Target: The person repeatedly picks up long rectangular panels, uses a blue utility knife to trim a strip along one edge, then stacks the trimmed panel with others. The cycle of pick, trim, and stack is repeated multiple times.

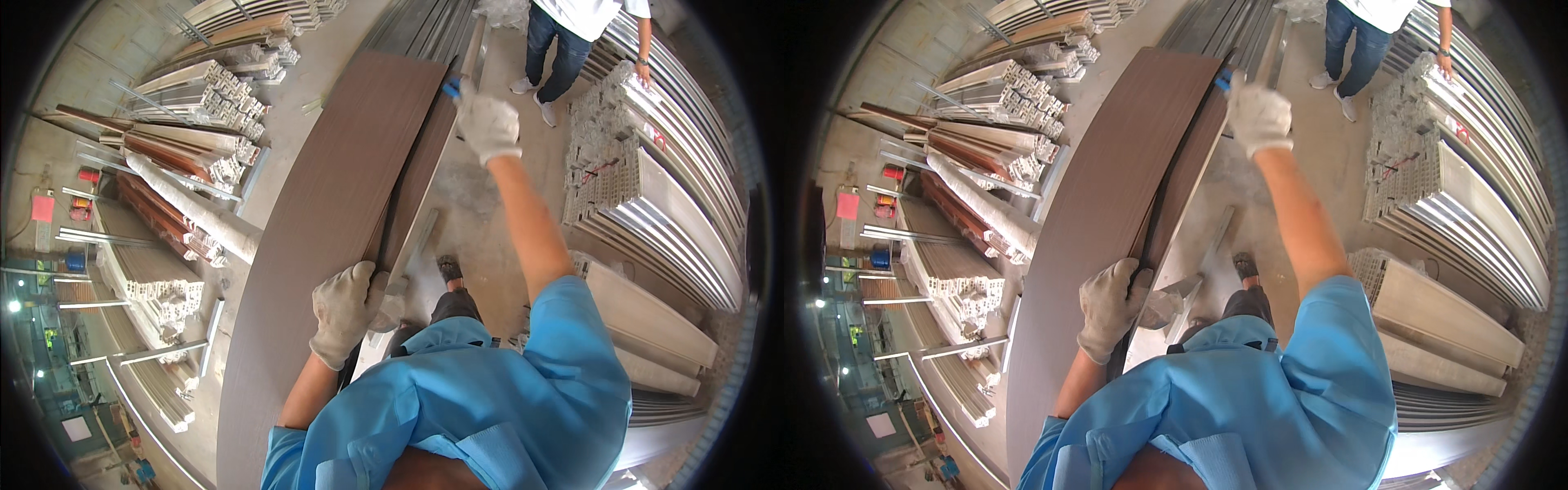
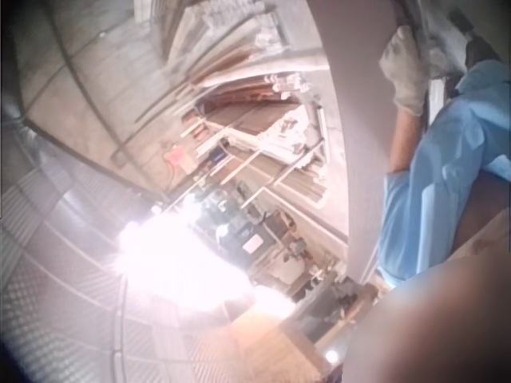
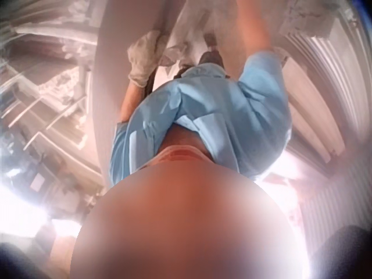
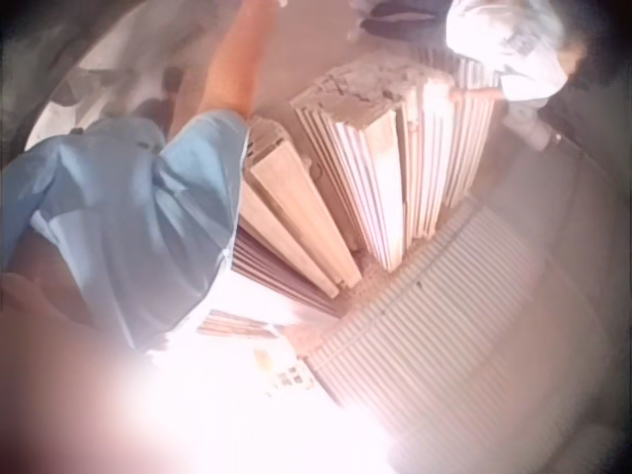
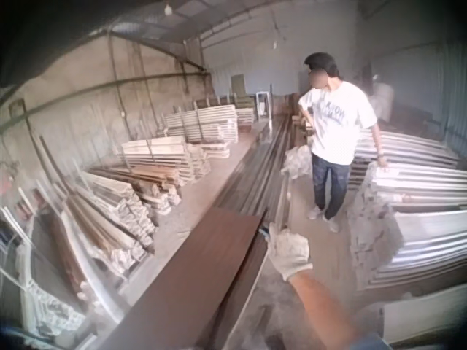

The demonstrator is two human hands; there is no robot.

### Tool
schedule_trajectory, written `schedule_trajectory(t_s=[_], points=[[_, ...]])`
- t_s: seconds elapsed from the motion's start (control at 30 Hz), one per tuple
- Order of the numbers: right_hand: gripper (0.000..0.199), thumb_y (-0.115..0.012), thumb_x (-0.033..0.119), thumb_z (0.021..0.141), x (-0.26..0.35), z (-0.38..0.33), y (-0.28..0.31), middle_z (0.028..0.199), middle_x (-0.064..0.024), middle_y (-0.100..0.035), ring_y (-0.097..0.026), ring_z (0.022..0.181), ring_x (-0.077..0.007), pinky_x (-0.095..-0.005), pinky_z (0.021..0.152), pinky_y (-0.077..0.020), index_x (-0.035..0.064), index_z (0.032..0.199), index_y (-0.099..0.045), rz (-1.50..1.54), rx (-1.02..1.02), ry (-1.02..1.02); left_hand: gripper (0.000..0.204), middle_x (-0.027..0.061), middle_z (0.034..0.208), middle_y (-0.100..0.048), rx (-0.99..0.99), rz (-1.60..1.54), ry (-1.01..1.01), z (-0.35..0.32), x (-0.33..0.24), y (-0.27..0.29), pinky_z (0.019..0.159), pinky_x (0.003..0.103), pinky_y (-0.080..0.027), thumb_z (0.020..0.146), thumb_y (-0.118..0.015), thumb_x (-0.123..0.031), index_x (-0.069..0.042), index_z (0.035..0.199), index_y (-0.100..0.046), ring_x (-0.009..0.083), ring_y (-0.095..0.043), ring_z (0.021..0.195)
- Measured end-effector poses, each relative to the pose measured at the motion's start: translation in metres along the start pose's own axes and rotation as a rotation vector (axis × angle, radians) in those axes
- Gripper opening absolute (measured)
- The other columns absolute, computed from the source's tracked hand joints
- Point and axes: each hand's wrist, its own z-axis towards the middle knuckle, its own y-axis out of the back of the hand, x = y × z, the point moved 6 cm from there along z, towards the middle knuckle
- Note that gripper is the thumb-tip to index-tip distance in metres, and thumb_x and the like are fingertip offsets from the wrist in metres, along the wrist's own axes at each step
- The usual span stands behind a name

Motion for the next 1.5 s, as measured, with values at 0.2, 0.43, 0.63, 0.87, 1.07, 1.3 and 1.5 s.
schedule_trajectory(t_s=[0.2,0.43,0.63,0.87,1.07,1.3,1.5], points=[[0.025,-0.05,0.03,0.098,-0.006,0.023,-0.002,0.087,-0.0192,-0.071,-0.07,0.085,-0.0396,-0.0535,0.072,-0.0544,0.0077,0.108,-0.056,0.055,0.021,-0.029,0.019,0.0157,0.079,-0.067,0.042,-0.066,0.077,-0.001,0.001,0.008,0.065,0.046,-0.052,0.088,-0.064,-0.021,-0.004,0.097,-0.062,0.0361,-0.067,0.075],[0.034,-0.052,0.03,0.097,0.065,-0.112,0.031,0.084,-0.0184,-0.07,-0.07,0.078,-0.0383,-0.0494,0.066,-0.0555,0.0072,0.121,-0.058,0.066,0.033,0.092,0.027,0.0166,0.073,-0.064,0.144,-0.403,0.21,-0.057,0.008,0.025,0.062,0.04,-0.05,0.094,-0.059,-0.017,0.0,0.114,-0.06,0.0309,-0.065,0.063],[0.045,-0.054,0.039,0.095,0.115,-0.205,0.05,0.087,-0.0169,-0.07,-0.069,0.074,-0.0347,-0.0461,0.066,-0.056,0.011,0.131,-0.057,0.027,0.03,0.211,0.031,0.0196,0.079,-0.066,0.23,-0.521,0.345,-0.138,0.029,0.037,0.065,0.043,-0.051,0.096,-0.059,-0.017,-0.002,0.123,-0.055,0.0353,-0.067,0.069],[0.037,-0.053,0.034,0.096,0.09,-0.185,0.054,0.092,-0.0165,-0.072,-0.07,0.089,-0.0366,-0.0504,0.075,-0.0559,0.0161,0.127,-0.061,0.129,0.057,0.191,0.017,0.0124,0.069,-0.06,0.031,-0.507,0.5,-0.239,0.047,0.088,0.057,0.033,-0.046,0.094,-0.063,-0.012,0.0,0.106,-0.06,0.0208,-0.058,0.058],[0.032,-0.052,0.039,0.096,0.071,-0.102,0.044,0.112,-0.0121,-0.07,-0.068,0.102,-0.0345,-0.0485,0.086,-0.0531,0.0226,0.12,-0.065,-0.034,0.141,0.045,0.011,0.0116,0.065,-0.057,-0.148,-0.203,0.433,-0.322,0.051,0.118,0.054,0.031,-0.043,0.094,-0.063,-0.011,-0.001,0.093,-0.061,0.0181,-0.052,0.055],[0.034,-0.049,0.038,0.097,0.07,-0.101,0.032,0.113,-0.0113,-0.07,-0.066,0.108,-0.0335,-0.0466,0.09,-0.0519,0.0149,0.113,-0.067,-0.081,0.131,0.038,0.017,0.0128,0.069,-0.059,-0.14,0.006,0.32,-0.355,0.065,0.123,0.057,0.042,-0.044,0.09,-0.069,-0.02,-0.007,0.088,-0.058,0.0326,-0.058,0.06],[0.032,-0.049,0.034,0.096,0.102,-0.139,0.034,0.105,-0.0157,-0.072,-0.068,0.102,-0.0363,-0.0487,0.087,-0.0527,0.0122,0.112,-0.067,-0.103,0.106,0.014,0.017,0.0105,0.068,-0.059,-0.161,0.005,0.068,-0.352,0.079,0.119,0.058,0.042,-0.045,0.082,-0.073,-0.015,-0.007,0.08,-0.058,0.0325,-0.059,0.062]])
